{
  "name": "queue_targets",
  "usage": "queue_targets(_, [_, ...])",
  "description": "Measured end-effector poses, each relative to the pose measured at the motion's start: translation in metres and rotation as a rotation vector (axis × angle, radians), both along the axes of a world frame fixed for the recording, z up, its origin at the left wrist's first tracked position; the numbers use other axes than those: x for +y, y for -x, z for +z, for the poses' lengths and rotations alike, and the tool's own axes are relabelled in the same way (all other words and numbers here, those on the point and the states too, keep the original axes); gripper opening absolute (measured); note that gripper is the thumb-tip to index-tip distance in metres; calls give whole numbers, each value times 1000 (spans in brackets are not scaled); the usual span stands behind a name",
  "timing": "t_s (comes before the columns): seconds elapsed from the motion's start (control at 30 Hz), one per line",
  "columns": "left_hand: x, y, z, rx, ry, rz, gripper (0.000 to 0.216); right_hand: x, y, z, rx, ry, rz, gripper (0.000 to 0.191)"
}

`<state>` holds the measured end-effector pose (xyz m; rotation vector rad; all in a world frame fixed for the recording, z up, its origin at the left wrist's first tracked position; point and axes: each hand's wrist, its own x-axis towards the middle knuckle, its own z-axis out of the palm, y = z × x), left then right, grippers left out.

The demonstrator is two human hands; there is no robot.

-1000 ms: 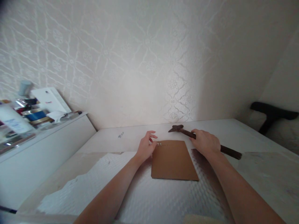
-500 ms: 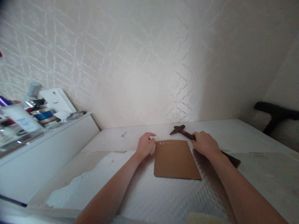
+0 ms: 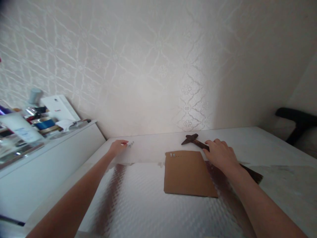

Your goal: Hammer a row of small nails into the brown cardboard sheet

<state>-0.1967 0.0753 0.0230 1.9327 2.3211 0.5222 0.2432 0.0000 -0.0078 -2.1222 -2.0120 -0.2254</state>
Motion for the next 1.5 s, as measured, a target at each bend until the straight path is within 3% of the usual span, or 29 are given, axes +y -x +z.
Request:
queue_targets(0.27, [6, 1, -10, -23, 12, -43, 20, 3, -6, -2, 11, 36, 37, 35])
queue_targets(0.73, [-9, -7, 1, -237, -155, 137, 12, 1, -2, 3, 2, 87, 35, 35])
queue_targets(0.9, [-16, -68, 9, -484, -222, 9, 21, -9, 10, 10, -23, -30, -15, 39])
queue_targets(1.0, [-33, -125, 10, -1013, -239, -278, 19, -12, 16, 17, 29, -109, 14, 38])
queue_targets(1.07, [-46, -161, 8, -1170, -167, -392, 19, -12, 21, 23, 104, -183, 86, 36])
queue_targets(1.23, [-67, -216, -3, -1090, -45, -470, 23, -13, 50, 24, 512, -287, 393, 32])
queue_targets(1.5, [-74, -212, -14, -963, -62, -592, 30, -15, 81, 13, 852, -144, 492, 22])
